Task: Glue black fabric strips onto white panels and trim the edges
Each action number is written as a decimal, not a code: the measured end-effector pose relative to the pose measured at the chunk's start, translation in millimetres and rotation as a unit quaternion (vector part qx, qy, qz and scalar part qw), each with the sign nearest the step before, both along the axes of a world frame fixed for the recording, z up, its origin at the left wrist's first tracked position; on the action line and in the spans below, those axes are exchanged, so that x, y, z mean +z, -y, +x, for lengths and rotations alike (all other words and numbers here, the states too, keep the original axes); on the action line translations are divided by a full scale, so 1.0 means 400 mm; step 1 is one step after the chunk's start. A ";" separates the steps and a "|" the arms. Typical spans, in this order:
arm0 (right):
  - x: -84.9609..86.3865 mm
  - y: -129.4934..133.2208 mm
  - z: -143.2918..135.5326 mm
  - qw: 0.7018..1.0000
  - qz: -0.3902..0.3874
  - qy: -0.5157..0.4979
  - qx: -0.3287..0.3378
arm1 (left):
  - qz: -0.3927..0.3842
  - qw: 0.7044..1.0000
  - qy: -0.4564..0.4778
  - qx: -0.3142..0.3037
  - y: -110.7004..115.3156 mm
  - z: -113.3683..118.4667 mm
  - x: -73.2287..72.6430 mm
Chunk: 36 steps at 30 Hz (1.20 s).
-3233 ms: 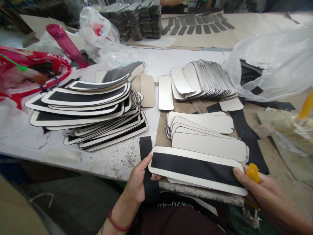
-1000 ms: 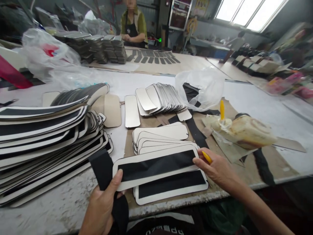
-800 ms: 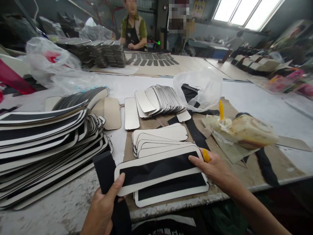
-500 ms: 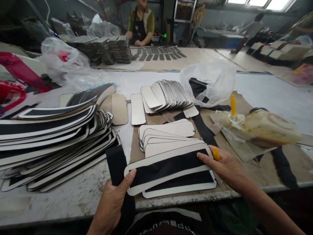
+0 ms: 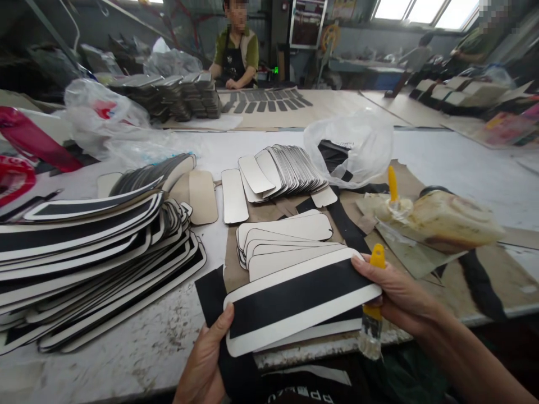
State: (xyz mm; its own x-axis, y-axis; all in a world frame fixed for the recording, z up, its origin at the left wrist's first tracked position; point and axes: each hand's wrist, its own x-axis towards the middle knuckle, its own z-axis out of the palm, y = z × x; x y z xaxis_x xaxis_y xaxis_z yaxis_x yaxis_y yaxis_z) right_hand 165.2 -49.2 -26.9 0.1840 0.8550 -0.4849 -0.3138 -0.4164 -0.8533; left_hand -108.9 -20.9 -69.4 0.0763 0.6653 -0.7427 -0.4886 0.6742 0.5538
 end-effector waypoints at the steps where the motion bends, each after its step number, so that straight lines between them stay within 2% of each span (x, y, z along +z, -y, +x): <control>1: -0.001 0.000 0.002 1.000 -0.006 -0.005 0.001 | 0.006 1.000 0.001 -0.005 -0.002 0.000 0.001; 4: -0.007 -0.001 0.008 0.999 -0.010 0.030 0.018 | 0.050 0.998 -0.032 -0.003 -0.009 -0.010 0.003; 7: -0.019 0.000 0.002 0.977 0.018 0.206 0.050 | 0.076 0.993 -0.087 -0.012 -0.010 -0.027 -0.010; 9: -0.024 0.003 -0.013 0.933 0.029 0.353 0.058 | 0.079 0.988 -0.124 -0.035 -0.007 -0.034 -0.023; 11: -0.021 0.009 -0.034 0.876 0.045 0.476 0.061 | 0.106 0.978 -0.163 -0.070 -0.003 -0.036 -0.031; 13: -0.009 0.015 -0.055 0.828 0.072 0.553 0.066 | 0.151 0.960 -0.210 -0.103 -0.001 -0.034 -0.028; 14: -0.001 0.016 -0.061 0.818 0.084 0.565 0.068 | 0.170 0.951 -0.233 -0.113 0.000 -0.032 -0.024; 15: 0.009 0.014 -0.064 0.826 0.087 0.552 0.071 | 0.179 0.946 -0.247 -0.113 0.001 -0.031 -0.018; 16: 0.018 0.011 -0.064 0.855 0.077 0.508 0.073 | 0.173 0.949 -0.239 -0.108 0.002 -0.029 -0.012; 18: 0.031 -0.001 -0.054 0.938 0.031 0.339 0.065 | 0.133 0.975 -0.160 -0.078 0.005 -0.026 0.000; 19: 0.034 -0.008 -0.047 0.969 0.005 0.241 0.052 | 0.100 0.987 -0.107 -0.059 0.007 -0.025 0.003; 20: 0.033 -0.014 -0.040 0.987 -0.015 0.159 0.036 | 0.062 0.995 -0.065 -0.040 0.009 -0.024 0.006; 22: 0.025 -0.021 -0.028 0.997 -0.032 0.070 0.010 | -0.010 0.999 -0.031 -0.012 0.012 -0.022 0.007; 24: 0.012 -0.017 -0.020 0.998 -0.040 0.052 0.010 | -0.054 0.998 -0.037 -0.003 0.014 -0.018 0.007; 27: -0.006 0.004 -0.007 0.997 -0.046 0.051 0.033 | -0.044 0.998 -0.035 -0.017 0.012 -0.015 0.008; 30: -0.021 0.031 0.010 0.994 -0.029 0.087 0.060 | -0.020 0.997 -0.057 -0.056 0.007 -0.017 0.007; 36: -0.068 0.067 0.031 0.989 -0.038 0.126 0.069 | -0.031 0.979 -0.180 -0.096 -0.002 -0.028 -0.020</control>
